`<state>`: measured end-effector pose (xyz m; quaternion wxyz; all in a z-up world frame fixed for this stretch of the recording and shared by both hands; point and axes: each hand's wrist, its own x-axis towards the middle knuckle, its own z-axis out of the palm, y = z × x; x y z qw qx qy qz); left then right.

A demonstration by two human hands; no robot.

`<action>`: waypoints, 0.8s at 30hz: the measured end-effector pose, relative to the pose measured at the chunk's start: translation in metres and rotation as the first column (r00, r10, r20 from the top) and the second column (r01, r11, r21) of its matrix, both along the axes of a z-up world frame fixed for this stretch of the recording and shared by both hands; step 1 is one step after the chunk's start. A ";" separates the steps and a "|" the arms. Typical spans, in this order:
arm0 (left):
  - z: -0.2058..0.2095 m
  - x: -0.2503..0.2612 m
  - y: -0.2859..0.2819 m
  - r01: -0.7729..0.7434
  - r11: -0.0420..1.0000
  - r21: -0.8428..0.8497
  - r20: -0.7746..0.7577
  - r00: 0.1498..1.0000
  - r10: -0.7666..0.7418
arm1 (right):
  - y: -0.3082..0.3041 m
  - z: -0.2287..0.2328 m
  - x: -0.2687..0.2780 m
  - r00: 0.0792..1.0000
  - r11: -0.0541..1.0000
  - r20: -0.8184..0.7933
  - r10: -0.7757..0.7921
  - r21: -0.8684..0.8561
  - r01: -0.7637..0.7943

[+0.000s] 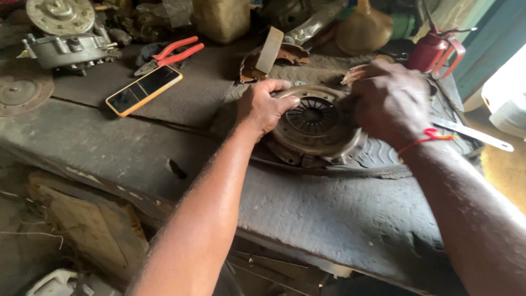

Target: The person wipes a clutch pressure plate with a cloth and a rag, then handles a brake shoe and other metal components at a workbench.

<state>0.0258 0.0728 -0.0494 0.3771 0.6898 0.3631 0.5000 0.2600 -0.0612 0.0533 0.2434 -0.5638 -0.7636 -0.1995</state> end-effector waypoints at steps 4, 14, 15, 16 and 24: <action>0.003 0.000 -0.003 -0.008 1.000 0.005 -0.029 1.000 0.008 | -0.002 -0.005 0.007 0.994 0.995 -0.050 0.096 -0.004 -0.096; -0.008 0.000 -0.003 -0.045 0.998 -0.042 0.003 0.999 0.045 | -0.001 -0.010 0.009 0.944 0.972 0.251 -0.217 0.149 0.183; -0.009 0.004 0.002 -0.031 0.999 0.014 0.059 0.998 0.030 | -0.003 -0.010 0.016 0.978 0.981 0.096 -0.185 0.076 0.178; -0.010 0.007 0.005 -0.020 0.997 0.071 0.115 0.993 0.012 | -0.008 -0.010 0.023 0.985 0.987 -0.064 -0.158 0.002 0.159; 0.025 -0.003 -0.028 -0.072 0.995 -0.076 0.035 0.997 0.074 | -0.021 -0.005 -0.018 0.953 0.975 -0.207 0.223 0.059 -0.215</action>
